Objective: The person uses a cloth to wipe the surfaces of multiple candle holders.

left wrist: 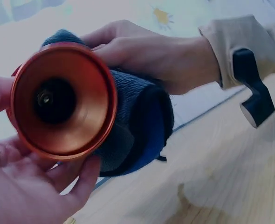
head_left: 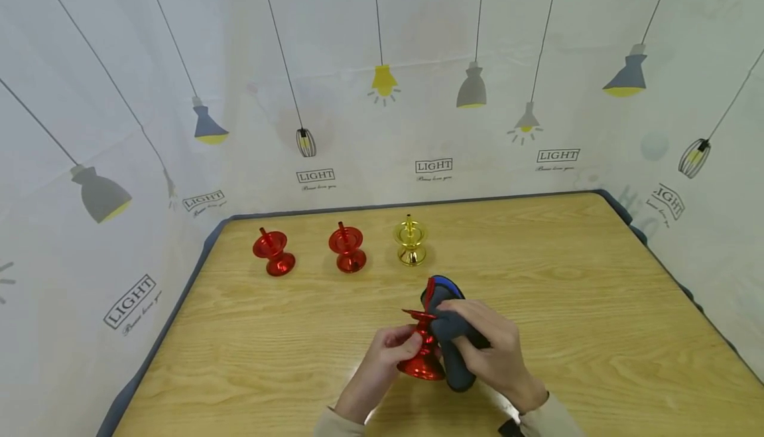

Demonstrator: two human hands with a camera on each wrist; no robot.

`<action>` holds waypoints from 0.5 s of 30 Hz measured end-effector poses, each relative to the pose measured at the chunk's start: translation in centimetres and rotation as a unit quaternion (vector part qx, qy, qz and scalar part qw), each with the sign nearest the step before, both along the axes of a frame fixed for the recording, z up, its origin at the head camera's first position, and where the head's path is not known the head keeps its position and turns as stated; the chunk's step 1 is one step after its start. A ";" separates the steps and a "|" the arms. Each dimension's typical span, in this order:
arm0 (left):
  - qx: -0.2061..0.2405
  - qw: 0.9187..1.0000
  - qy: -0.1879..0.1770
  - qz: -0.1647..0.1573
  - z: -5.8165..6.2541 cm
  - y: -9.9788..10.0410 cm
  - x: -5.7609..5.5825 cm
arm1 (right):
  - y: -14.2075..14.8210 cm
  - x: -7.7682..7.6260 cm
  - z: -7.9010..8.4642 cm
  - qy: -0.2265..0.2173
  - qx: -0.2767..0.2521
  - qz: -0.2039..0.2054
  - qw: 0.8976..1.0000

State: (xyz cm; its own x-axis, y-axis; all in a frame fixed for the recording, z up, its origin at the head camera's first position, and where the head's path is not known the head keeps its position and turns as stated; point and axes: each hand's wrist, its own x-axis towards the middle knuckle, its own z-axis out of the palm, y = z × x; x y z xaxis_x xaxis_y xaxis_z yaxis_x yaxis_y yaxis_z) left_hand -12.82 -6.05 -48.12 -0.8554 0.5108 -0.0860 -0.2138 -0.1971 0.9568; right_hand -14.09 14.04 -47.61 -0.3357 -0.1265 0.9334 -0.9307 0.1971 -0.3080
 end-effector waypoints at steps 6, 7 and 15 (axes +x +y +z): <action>0.089 0.993 -0.014 -0.082 -0.5 -0.6 -0.1 | 0.3 0.2 -0.4 -0.037 -0.002 0.000 0.999; 0.092 0.992 -0.015 -0.090 -0.5 -0.7 -0.2 | 0.2 0.2 -0.4 -0.037 -0.002 -0.001 0.999; -0.018 1.000 0.002 -0.001 0.6 0.4 0.0 | -0.4 0.3 0.3 0.032 0.007 -0.050 0.998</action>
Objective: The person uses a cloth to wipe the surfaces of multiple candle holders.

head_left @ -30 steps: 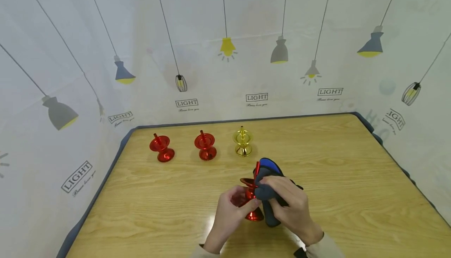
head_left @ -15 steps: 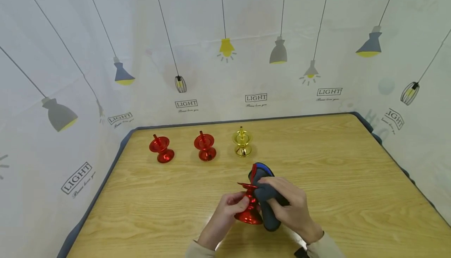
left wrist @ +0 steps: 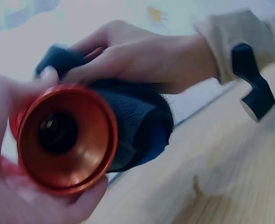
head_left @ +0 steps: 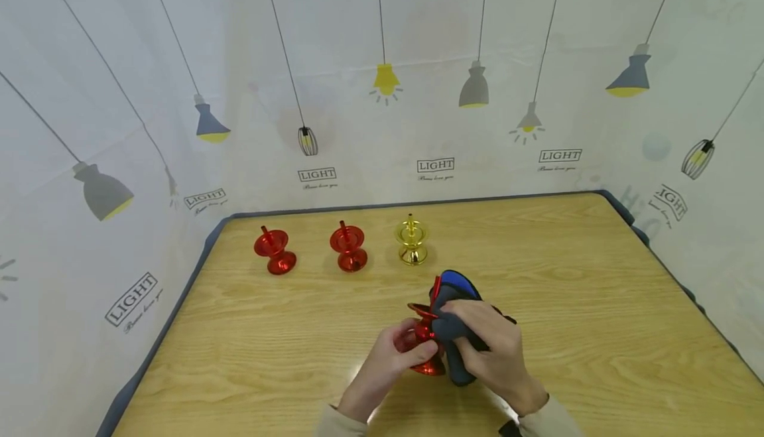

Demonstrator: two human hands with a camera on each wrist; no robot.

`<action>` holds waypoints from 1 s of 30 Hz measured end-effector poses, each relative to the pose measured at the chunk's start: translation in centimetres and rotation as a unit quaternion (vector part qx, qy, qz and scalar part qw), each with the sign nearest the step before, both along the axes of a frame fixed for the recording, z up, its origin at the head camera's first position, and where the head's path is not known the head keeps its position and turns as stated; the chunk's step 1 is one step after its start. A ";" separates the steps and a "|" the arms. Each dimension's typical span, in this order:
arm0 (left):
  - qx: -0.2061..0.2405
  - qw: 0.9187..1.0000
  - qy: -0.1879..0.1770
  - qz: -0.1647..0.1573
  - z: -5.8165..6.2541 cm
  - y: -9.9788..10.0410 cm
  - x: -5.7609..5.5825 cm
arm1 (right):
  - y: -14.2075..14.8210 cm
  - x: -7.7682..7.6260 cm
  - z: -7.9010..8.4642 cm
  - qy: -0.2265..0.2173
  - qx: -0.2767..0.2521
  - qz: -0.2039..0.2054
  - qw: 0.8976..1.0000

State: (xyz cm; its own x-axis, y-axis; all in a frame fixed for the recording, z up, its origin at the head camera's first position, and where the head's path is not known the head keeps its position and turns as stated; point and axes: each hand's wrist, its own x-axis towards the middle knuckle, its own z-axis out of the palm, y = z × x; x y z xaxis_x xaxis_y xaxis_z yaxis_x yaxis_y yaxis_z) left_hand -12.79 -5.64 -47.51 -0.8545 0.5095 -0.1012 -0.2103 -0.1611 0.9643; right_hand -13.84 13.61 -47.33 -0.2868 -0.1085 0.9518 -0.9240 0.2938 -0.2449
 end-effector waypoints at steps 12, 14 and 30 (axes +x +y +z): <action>-0.106 0.978 0.087 0.156 0.2 0.6 0.0 | -0.5 -0.1 0.4 0.031 0.017 -0.019 0.999; -0.097 0.981 0.082 0.146 0.2 0.4 0.0 | -0.4 -0.1 0.5 0.024 0.011 -0.012 1.000; 0.111 0.993 0.007 -0.044 -1.2 -0.3 0.0 | 0.1 0.4 -0.3 -0.063 -0.042 0.035 0.997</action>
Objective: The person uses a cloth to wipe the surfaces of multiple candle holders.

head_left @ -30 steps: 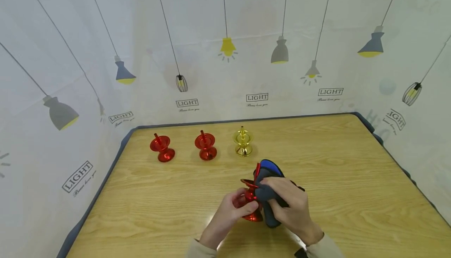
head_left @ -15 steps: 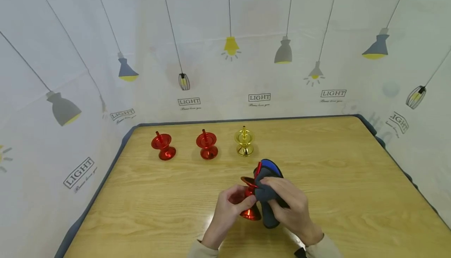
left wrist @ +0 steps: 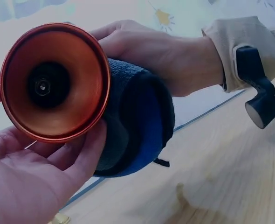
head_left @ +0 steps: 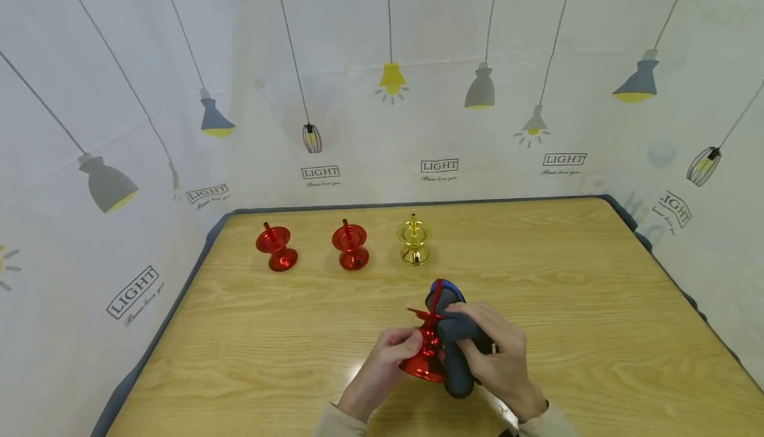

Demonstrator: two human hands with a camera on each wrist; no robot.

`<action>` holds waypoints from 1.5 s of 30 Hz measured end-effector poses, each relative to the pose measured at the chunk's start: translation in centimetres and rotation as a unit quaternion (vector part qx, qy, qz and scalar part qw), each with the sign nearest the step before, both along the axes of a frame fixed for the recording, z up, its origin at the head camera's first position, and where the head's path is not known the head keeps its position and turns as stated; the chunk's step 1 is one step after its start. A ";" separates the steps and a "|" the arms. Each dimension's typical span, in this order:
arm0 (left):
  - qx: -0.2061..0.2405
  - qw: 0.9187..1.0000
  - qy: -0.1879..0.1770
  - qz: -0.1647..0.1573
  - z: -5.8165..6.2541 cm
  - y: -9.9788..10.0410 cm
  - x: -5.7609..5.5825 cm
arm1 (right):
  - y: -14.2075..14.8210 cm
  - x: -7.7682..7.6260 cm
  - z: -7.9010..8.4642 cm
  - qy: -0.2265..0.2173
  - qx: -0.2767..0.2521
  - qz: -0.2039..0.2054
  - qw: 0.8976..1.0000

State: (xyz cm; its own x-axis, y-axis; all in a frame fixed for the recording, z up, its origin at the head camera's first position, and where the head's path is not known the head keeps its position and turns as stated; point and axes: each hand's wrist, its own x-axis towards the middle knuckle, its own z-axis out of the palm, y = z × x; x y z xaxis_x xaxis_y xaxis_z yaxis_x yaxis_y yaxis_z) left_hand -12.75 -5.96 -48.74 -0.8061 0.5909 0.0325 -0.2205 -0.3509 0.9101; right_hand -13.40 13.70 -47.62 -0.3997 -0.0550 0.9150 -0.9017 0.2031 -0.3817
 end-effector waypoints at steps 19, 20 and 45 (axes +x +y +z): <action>-0.207 0.955 0.078 0.199 1.6 0.7 0.2 | -0.6 -0.2 1.7 0.089 0.040 -0.034 0.995; -0.205 0.955 0.077 0.198 1.6 0.7 0.2 | -0.6 -0.3 1.8 0.092 0.044 -0.032 0.994; -0.043 0.998 0.045 -0.017 0.5 -0.9 -0.5 | 0.2 -0.3 1.3 0.043 0.033 0.010 0.998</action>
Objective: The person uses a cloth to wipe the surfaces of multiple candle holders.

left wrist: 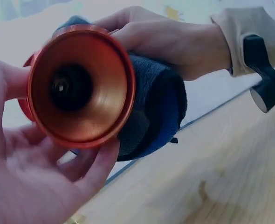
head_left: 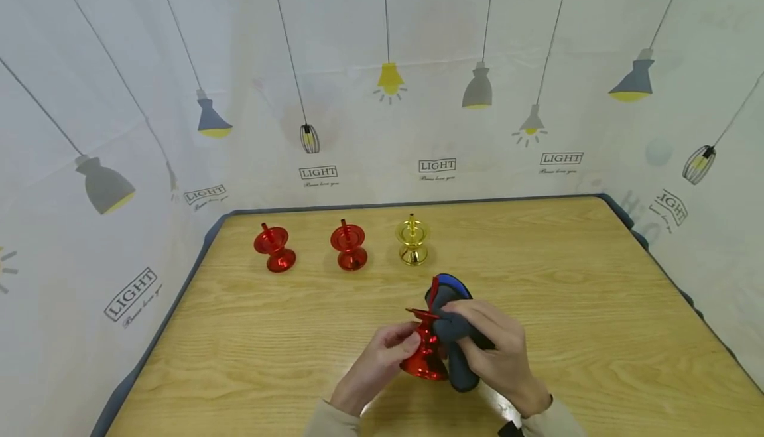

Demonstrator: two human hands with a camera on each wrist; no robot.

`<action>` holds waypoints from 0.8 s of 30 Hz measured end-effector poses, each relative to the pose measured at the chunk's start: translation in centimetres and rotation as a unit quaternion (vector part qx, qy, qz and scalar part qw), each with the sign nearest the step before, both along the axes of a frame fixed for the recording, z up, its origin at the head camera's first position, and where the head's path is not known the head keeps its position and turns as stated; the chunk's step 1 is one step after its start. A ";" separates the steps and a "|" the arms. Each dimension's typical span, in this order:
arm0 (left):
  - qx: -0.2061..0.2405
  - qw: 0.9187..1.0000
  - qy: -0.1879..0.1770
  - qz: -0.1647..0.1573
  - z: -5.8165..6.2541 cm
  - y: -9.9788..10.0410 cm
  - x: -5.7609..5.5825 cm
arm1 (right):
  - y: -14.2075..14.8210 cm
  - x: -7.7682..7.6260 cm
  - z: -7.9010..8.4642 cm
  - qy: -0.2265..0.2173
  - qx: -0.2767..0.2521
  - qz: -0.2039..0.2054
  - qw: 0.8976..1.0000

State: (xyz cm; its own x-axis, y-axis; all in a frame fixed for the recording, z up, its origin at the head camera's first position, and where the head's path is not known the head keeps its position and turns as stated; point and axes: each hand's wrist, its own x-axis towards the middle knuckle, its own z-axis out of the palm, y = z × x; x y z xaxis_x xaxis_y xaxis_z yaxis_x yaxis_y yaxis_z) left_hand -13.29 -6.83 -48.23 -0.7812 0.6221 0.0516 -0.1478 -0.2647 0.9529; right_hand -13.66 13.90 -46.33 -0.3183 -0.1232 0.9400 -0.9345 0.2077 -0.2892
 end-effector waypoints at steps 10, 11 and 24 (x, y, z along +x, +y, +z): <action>-0.136 0.976 0.038 0.167 0.5 1.0 0.2 | -0.5 -0.5 0.2 0.060 0.017 -0.033 0.998; -0.137 0.975 0.040 0.170 0.5 1.0 0.2 | -0.5 -0.5 0.1 0.061 0.015 -0.029 0.998; -0.044 0.983 0.044 0.174 0.6 -0.9 0.3 | 0.7 -0.5 -2.1 -0.074 -0.029 -0.086 0.993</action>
